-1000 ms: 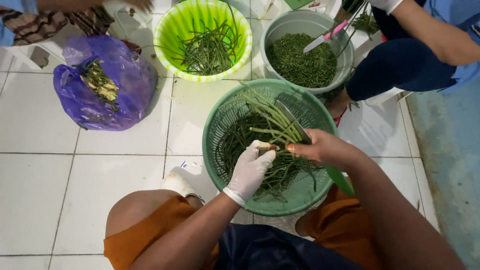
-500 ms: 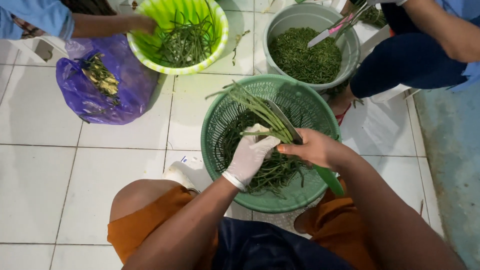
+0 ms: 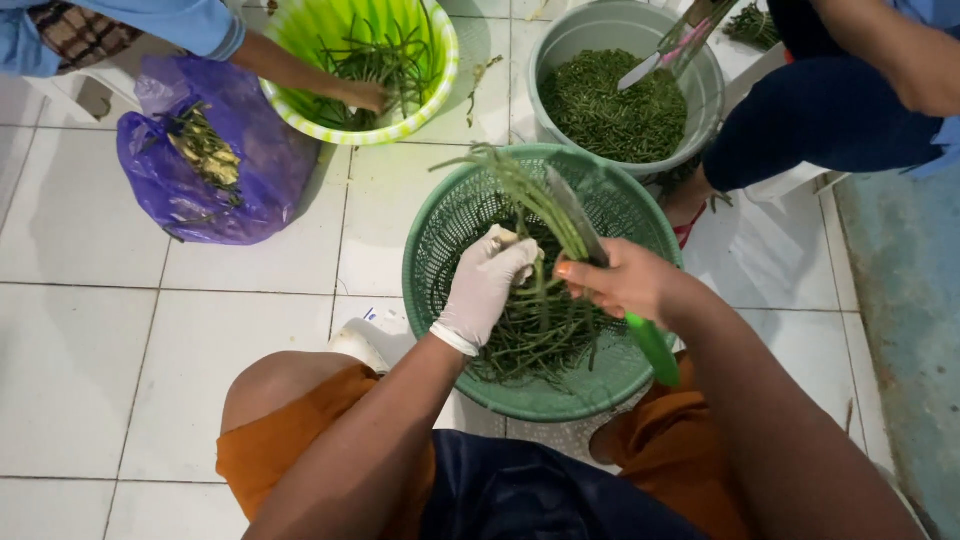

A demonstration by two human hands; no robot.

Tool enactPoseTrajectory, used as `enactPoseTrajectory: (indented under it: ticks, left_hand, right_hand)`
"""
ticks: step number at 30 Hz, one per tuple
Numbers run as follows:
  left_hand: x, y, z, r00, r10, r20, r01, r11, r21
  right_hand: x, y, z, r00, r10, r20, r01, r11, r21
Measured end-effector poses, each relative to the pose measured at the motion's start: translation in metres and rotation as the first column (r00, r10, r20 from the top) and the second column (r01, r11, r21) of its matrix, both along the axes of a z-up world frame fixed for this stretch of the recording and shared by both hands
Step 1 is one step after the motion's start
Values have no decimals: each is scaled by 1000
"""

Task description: Trimming the ends of green beans and cutting them into smaller segments using a knife.

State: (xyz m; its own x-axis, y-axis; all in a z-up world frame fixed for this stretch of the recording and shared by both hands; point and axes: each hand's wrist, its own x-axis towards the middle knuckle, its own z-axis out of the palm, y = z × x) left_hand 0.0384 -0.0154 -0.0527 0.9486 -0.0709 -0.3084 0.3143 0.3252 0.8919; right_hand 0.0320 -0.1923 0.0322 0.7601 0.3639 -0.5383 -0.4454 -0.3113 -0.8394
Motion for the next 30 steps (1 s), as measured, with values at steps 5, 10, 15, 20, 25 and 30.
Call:
enactPoseTrajectory:
  ticks: [5, 10, 15, 20, 25, 30]
  left_hand:
    - [2, 10, 31, 995, 59, -81, -66, 994, -84]
    - [2, 20, 45, 988, 101, -115, -121, 975, -184]
    - [3, 28, 50, 997, 74, -20, -77, 942, -328]
    - [2, 25, 51, 997, -42, -60, 52, 981, 186]
    - [-17, 6, 13, 994, -93, -60, 110, 781, 615]
    - [-28, -10, 47, 959, -182, 216, 166, 982, 93]
  right_hand:
    - [0, -19, 12, 996, -93, -18, 92, 995, -34]
    - [-1, -29, 35, 991, -135, -16, 132, 984, -117]
    - [2, -54, 34, 996, -26, -90, 21, 998, -60]
    - [-1, -58, 33, 999, -5, -33, 4, 1000, -30]
    - [-6, -43, 14, 994, -108, 18, 109, 992, -58]
    - [-5, -21, -8, 998, -30, 49, 36, 992, -119]
